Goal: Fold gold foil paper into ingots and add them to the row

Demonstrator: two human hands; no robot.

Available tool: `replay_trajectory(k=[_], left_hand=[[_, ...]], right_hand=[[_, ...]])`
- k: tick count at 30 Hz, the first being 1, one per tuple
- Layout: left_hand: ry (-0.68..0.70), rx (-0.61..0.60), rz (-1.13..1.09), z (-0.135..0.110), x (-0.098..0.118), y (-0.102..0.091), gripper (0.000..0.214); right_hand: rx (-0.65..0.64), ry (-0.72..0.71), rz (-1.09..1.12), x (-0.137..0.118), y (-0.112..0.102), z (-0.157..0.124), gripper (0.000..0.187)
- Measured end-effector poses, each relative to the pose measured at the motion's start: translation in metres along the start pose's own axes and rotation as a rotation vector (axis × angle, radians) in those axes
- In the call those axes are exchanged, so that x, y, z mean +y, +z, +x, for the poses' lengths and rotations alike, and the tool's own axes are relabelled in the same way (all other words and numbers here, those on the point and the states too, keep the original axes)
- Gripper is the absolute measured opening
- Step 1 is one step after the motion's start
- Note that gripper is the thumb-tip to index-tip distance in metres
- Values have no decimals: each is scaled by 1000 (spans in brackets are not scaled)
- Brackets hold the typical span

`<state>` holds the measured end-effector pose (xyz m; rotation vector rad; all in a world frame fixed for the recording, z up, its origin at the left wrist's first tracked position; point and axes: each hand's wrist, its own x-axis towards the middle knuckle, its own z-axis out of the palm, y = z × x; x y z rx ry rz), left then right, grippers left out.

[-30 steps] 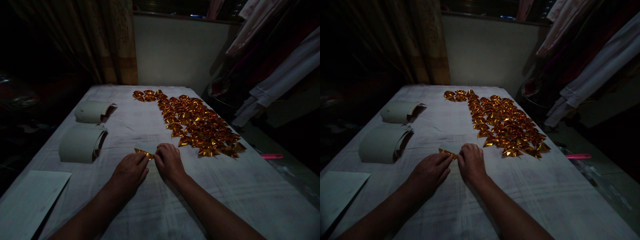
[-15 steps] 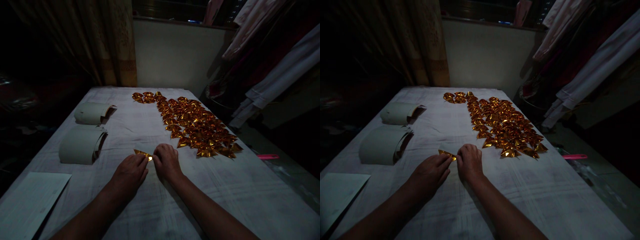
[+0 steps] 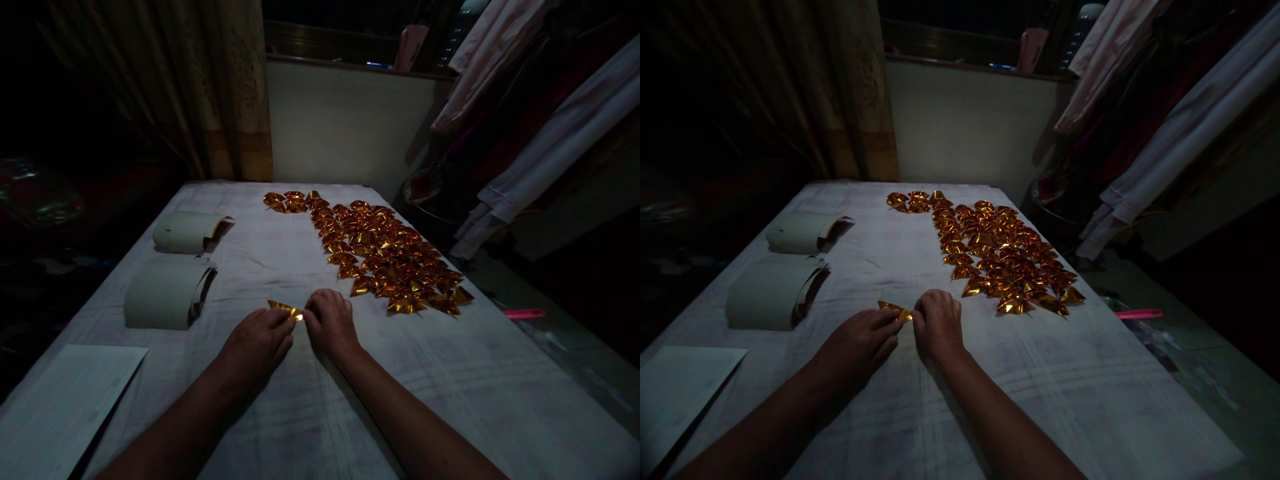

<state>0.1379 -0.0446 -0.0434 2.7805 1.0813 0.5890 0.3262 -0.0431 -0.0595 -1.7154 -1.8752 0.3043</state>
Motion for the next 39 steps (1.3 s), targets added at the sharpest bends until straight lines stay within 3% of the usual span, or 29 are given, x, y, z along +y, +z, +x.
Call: replay_trajectory(k=[8, 15, 18, 21, 26, 33, 39], left_hand=[[36, 4, -77, 0, -11, -3, 25], [39, 116, -119, -2, -12, 4, 25], [-30, 139, -166, -3, -19, 1, 23], [-115, 173, -71, -6, -33, -1, 21], [-81, 100, 2, -8, -50, -2, 24], [-44, 39, -17, -4, -43, -5, 21], [-43, 59, 80, -2, -40, -1, 18]], right_hand=[[-16, -212, -50, 2, 3, -3, 12], [-73, -347, -222, -4, -6, -12, 24], [-95, -354, -226, -5, -9, -15, 32], [-89, -336, -218, -6, -9, -15, 29], [-78, -296, -194, -8, -9, -14, 25], [-93, -255, -131, -6, -11, -9, 26], [-122, -258, -112, 1, -10, -4, 26]])
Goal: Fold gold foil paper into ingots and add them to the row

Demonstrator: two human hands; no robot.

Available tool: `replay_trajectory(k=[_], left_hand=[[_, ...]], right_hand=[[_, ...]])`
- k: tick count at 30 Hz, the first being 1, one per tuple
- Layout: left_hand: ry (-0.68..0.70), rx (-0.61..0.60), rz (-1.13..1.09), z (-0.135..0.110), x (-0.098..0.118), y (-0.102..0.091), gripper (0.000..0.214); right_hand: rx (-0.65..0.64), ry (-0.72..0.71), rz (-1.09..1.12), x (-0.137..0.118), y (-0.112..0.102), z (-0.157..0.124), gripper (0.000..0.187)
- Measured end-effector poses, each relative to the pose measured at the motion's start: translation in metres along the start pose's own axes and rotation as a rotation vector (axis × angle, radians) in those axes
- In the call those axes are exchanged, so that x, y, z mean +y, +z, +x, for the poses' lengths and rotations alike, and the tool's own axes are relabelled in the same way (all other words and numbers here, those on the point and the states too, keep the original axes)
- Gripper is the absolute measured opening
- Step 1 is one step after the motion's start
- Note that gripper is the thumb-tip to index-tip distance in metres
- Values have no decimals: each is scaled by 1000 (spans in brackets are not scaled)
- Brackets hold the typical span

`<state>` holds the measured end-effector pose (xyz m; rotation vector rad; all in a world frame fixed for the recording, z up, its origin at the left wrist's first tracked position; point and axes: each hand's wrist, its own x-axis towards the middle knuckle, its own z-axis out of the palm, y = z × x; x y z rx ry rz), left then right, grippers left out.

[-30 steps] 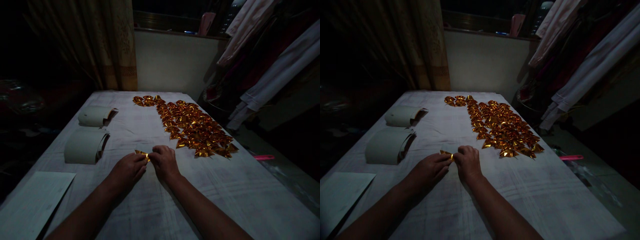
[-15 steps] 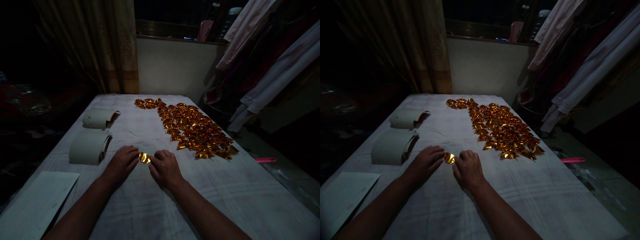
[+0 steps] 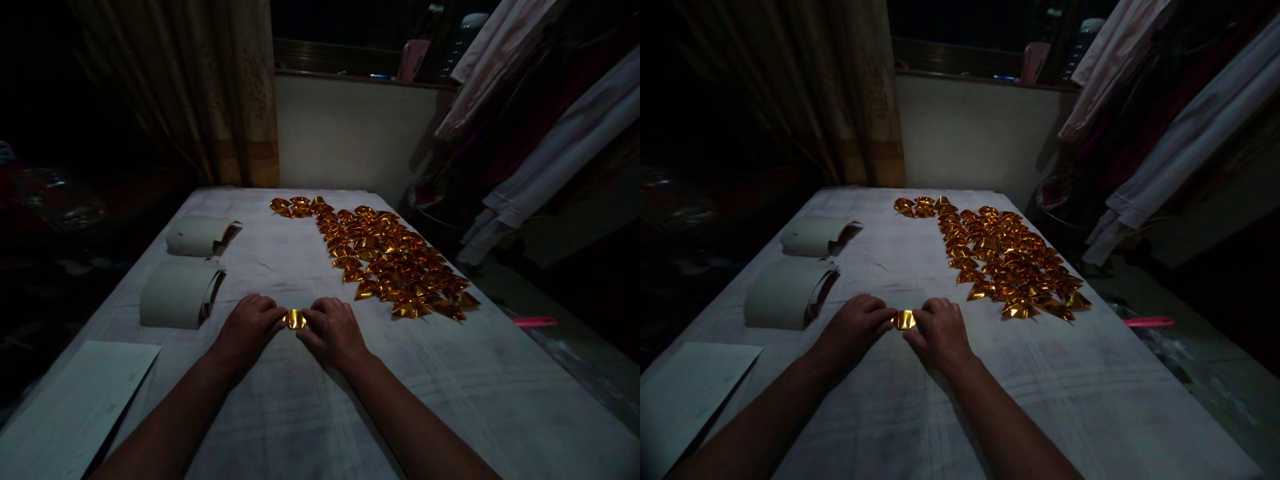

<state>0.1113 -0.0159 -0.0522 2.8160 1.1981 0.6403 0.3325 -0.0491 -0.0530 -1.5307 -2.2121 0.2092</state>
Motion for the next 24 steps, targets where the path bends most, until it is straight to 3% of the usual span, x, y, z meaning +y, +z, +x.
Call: replay_trajectory(k=[10, 16, 20, 24], left_hand=[[3, 23, 58, 1, 7, 2, 18], [7, 20, 46, 0, 9, 1, 14], [5, -1, 11, 0, 12, -3, 11], [-18, -35, -41, -2, 14, -3, 16]], right_hand=[[22, -65, -35, 4, 2, 2, 18], [0, -85, -20, 7, 2, 0, 29], [5, -85, -21, 9, 3, -2, 16], [17, -85, 1, 12, 3, -2, 14]])
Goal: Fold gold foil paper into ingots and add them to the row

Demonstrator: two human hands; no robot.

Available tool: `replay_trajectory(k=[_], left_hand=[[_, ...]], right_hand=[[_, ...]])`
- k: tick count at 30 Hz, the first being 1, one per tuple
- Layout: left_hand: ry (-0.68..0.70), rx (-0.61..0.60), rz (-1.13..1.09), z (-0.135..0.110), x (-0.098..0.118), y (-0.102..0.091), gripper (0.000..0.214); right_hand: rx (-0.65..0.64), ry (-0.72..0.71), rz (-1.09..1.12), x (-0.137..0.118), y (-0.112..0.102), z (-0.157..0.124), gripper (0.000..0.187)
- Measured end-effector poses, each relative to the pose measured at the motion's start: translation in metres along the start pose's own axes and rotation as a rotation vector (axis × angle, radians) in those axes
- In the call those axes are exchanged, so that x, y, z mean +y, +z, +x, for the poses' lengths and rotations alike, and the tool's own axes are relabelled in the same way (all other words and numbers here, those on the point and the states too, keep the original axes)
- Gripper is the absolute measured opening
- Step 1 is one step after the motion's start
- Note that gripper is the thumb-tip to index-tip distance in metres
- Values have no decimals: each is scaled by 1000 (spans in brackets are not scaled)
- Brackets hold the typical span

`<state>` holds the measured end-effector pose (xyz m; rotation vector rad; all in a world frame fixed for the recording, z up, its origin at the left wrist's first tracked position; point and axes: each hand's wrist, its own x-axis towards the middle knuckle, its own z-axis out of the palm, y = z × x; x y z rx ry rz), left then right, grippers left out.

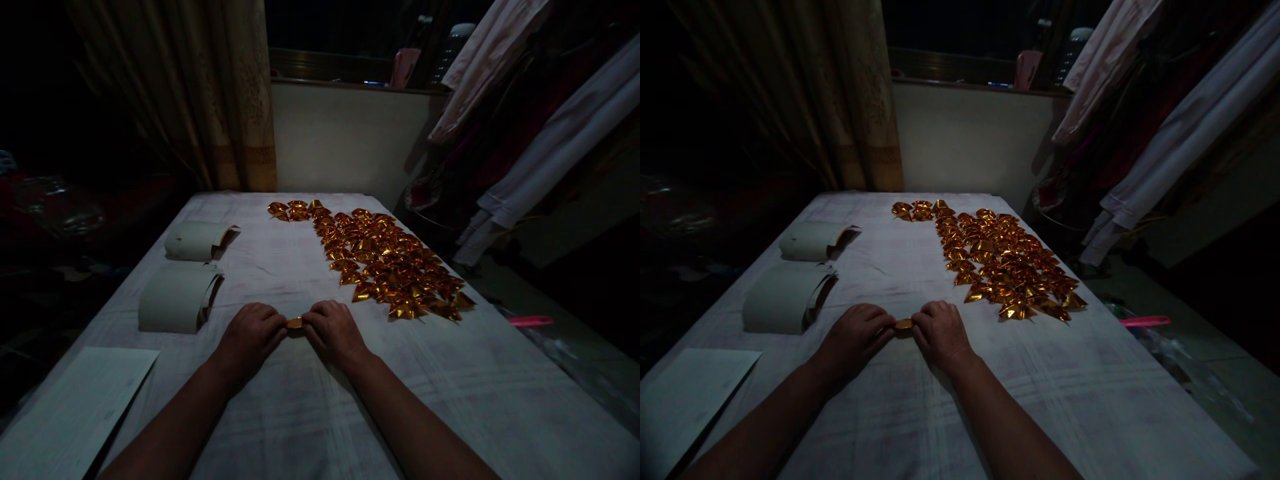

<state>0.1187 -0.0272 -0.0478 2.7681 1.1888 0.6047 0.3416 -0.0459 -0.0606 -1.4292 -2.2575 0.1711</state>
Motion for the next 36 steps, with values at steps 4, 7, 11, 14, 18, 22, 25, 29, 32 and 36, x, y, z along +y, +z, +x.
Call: replay_trajectory(k=[4, 7, 11, 14, 18, 22, 25, 29, 32, 36], left_hand=[[-84, -24, -79, -1, 1, 3, 27], [-151, -40, -112, 1, 3, 3, 28], [-236, -64, -100, 2, 6, 1, 25], [-277, -64, -70, 2, 8, 0, 24], [-285, -60, 18, 2, 11, 3, 23], [-271, -44, 114, 3, 13, 5, 19], [-239, -43, 147, 4, 14, 6, 16], [-234, -51, 149, 4, 15, 6, 13], [-226, -48, 108, 2, 14, 6, 12], [-225, -36, 41, 0, 12, 8, 13]], right_hand=[[-5, 31, 61, 2, 0, 1, 11], [-10, 96, 90, 3, 1, 3, 11], [16, 189, 117, 0, 3, 7, 7], [34, 257, 110, -3, 5, 9, 5], [43, 285, 62, -5, 7, 12, 8], [28, 286, 0, -6, 7, 14, 11], [21, 277, -32, -7, 7, 15, 14], [14, 287, -50, -7, 7, 15, 14], [3, 309, -49, -7, 8, 16, 11], [-12, 321, -44, -5, 8, 15, 15]])
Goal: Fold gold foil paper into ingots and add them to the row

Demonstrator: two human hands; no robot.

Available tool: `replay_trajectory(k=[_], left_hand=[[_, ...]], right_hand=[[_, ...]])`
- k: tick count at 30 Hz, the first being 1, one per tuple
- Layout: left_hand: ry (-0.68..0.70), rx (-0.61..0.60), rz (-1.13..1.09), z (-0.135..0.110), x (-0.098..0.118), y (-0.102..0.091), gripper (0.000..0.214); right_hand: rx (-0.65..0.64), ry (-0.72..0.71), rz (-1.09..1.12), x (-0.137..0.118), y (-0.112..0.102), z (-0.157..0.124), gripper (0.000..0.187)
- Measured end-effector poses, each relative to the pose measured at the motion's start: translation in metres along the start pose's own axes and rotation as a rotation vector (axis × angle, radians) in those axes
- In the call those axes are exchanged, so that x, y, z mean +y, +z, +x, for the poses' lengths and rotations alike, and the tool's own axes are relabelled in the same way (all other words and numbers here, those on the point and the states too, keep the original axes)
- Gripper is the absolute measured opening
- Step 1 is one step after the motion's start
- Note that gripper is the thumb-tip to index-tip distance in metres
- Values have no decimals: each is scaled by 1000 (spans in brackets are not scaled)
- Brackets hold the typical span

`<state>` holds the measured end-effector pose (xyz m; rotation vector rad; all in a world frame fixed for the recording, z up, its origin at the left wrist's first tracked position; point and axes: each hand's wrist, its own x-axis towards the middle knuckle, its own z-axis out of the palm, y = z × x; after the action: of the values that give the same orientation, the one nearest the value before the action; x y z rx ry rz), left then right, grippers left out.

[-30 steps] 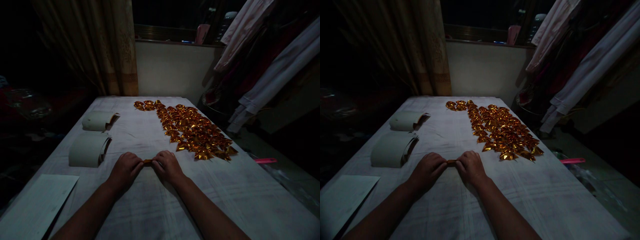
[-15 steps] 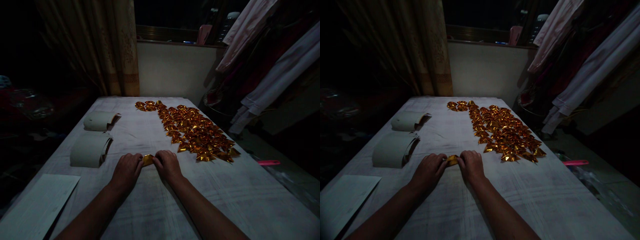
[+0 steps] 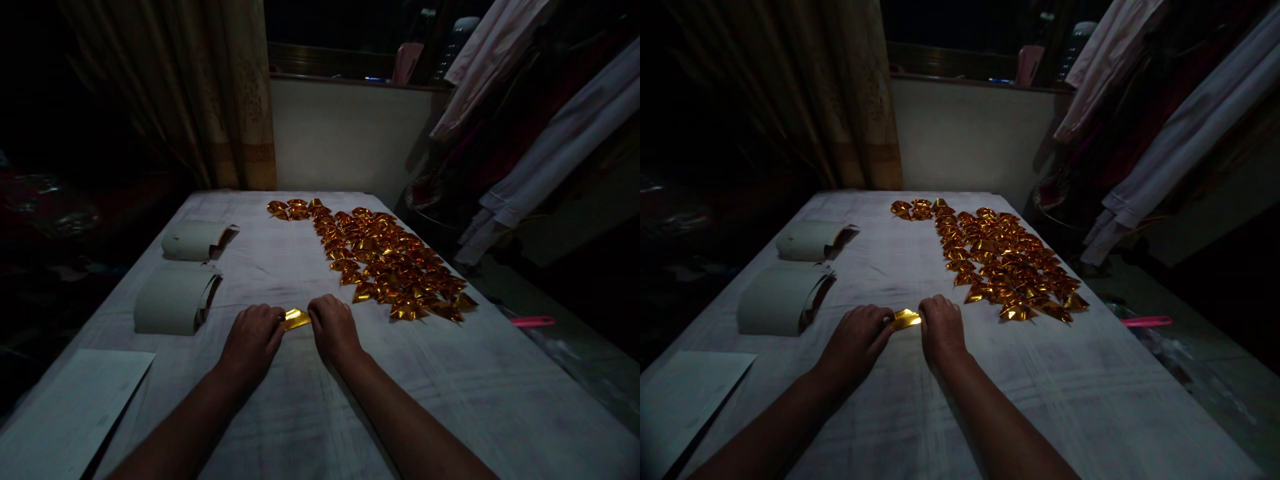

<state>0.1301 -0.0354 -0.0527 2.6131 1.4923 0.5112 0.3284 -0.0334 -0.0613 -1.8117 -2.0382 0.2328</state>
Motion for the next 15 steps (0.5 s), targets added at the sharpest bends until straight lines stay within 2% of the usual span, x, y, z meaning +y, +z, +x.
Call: replay_trajectory(k=[3, 5, 7, 9, 12, 15], left_hand=[[-8, 11, -25, 0, 0, 2, 16], [-12, 9, -26, 0, 0, 2, 18], [-13, 5, -31, 0, 1, 2, 20], [-13, 10, -44, 0, 1, 2, 21], [-10, 30, -71, -1, 1, 2, 22], [5, 40, -80, -2, -1, 1, 26]], right_hand=[[28, -57, 0, 0, 0, -3, 19], [25, -185, 5, -1, 0, -7, 27], [-47, -321, 2, -4, -1, -12, 38], [-152, -384, -12, -6, -2, -18, 49], [-242, -355, -40, -6, -5, -23, 59], [-251, -281, -73, -1, -8, -26, 58]])
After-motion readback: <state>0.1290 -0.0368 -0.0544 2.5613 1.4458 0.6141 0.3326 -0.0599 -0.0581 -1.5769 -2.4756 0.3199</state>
